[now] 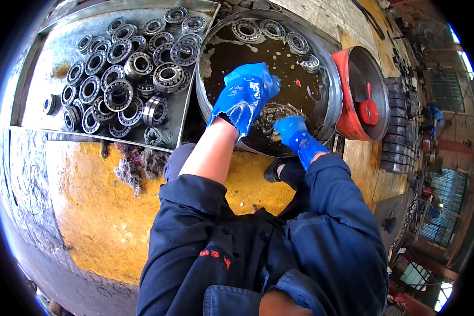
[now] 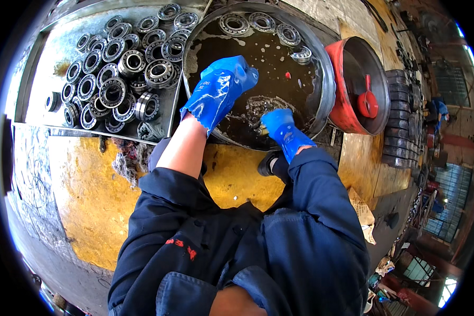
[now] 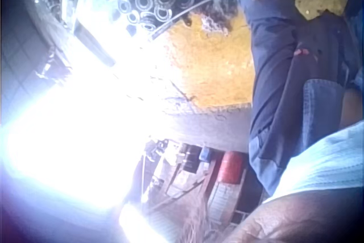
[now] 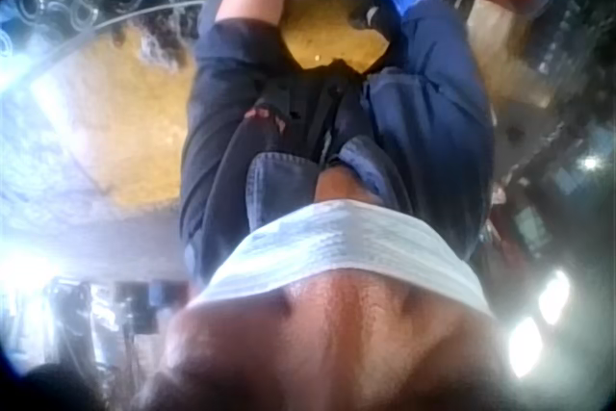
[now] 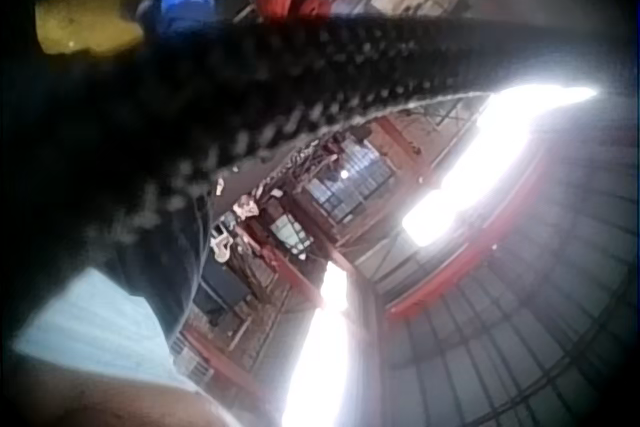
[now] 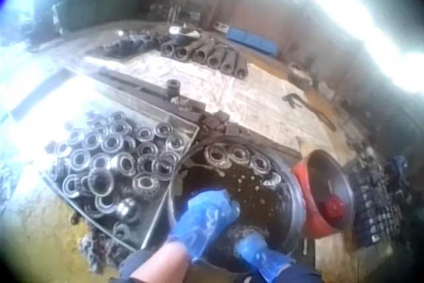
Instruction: The person sits on the floor and repeatedly picks up metal bearings from a tray, dips them into a bucket of dark liquid, and rubs them with gloved hands. The person places the cleaned bearings back into the tray.
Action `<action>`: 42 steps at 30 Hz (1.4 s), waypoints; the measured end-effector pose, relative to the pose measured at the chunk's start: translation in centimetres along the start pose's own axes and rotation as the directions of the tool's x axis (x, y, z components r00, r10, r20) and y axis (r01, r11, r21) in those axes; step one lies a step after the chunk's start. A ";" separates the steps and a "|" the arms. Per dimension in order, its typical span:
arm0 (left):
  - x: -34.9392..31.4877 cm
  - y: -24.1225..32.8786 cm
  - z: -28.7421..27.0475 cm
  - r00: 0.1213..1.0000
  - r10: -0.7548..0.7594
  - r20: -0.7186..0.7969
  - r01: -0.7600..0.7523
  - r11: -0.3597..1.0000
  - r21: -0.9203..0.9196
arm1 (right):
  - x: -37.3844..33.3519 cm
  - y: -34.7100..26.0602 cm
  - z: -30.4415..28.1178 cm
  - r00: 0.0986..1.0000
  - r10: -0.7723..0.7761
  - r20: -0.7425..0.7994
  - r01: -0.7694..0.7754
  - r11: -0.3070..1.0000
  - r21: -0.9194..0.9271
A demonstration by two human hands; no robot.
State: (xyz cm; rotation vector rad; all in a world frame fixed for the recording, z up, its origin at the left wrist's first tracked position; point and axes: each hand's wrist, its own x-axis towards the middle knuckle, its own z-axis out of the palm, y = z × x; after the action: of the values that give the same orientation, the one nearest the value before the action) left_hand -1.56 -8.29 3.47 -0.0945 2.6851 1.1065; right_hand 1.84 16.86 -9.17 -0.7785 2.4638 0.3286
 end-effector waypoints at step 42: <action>-0.1 0.1 0.6 0.998 0.054 -0.042 -0.055 0.998 -0.014 | 1.1 -1.4 -1.8 0.983 -0.007 0.181 0.064 0.948 -0.313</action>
State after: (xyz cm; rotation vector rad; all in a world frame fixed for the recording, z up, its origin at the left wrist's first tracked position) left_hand -1.37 -7.86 3.17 -0.0479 2.7310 1.1534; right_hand 1.22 14.54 -8.40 -0.8811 2.2535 0.7625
